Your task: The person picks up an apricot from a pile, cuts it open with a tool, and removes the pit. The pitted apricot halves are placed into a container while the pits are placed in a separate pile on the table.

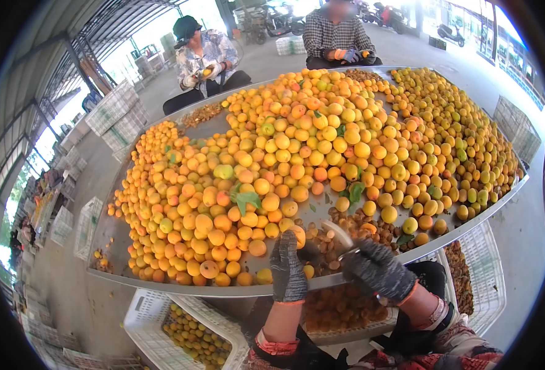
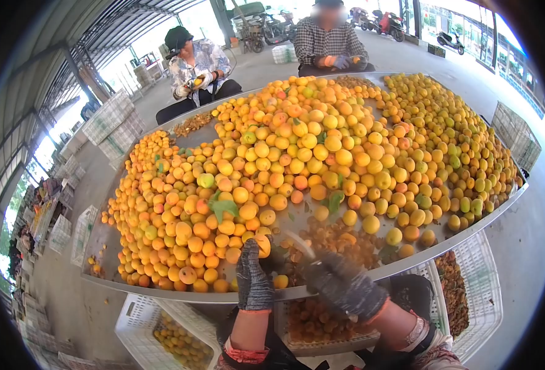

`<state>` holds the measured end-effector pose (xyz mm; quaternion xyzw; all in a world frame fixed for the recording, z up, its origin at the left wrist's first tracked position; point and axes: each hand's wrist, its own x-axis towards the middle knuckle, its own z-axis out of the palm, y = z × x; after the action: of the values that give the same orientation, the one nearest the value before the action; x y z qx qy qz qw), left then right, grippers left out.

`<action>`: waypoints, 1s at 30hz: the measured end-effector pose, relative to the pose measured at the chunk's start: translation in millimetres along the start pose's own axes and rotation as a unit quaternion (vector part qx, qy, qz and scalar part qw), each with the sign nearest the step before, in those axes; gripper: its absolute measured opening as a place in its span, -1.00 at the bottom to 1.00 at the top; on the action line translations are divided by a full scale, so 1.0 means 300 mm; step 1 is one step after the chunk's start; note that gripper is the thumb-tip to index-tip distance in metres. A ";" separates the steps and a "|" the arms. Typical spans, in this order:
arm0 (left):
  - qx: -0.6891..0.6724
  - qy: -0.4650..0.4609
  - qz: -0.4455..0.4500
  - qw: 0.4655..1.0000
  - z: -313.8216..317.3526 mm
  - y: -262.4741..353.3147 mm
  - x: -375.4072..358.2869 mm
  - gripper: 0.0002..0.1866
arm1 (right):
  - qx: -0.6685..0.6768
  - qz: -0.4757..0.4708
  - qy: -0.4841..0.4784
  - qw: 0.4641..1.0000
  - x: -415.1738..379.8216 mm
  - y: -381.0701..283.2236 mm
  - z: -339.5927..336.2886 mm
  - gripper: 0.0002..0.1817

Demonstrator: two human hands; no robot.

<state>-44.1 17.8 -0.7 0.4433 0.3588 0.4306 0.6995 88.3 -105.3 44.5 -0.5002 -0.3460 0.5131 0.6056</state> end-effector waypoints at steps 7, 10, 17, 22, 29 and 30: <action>0.391 -0.182 0.218 0.875 -0.029 -0.049 -0.011 -0.69 | -0.261 -0.170 -0.088 0.946 0.106 -0.096 0.000 -0.43; 0.365 -0.183 0.323 0.854 -0.015 -0.058 -0.010 -0.65 | -0.300 -0.211 -0.096 0.926 0.148 -0.043 -0.017 -0.44; 0.133 -0.039 0.112 0.984 0.032 -0.128 -0.029 -0.74 | -0.254 -0.213 0.082 0.940 0.117 0.045 0.061 -0.51; -0.109 -0.053 -0.069 0.990 0.071 -0.019 -0.072 -0.70 | 0.051 -0.153 0.116 0.980 0.084 0.096 0.055 -0.59; 0.043 -0.106 0.106 0.988 0.071 0.000 -0.089 -0.70 | 0.523 -0.008 0.061 0.850 0.063 0.135 -0.026 -0.72; -0.199 -0.098 -0.097 0.970 0.075 0.037 -0.101 -0.70 | 0.619 -0.007 -0.012 0.785 0.056 0.113 -0.044 -0.70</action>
<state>-38.5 -14.5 21.2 0.2980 0.2370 0.3778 0.8440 95.2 -93.3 7.0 -0.0095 0.0348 0.6187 0.7848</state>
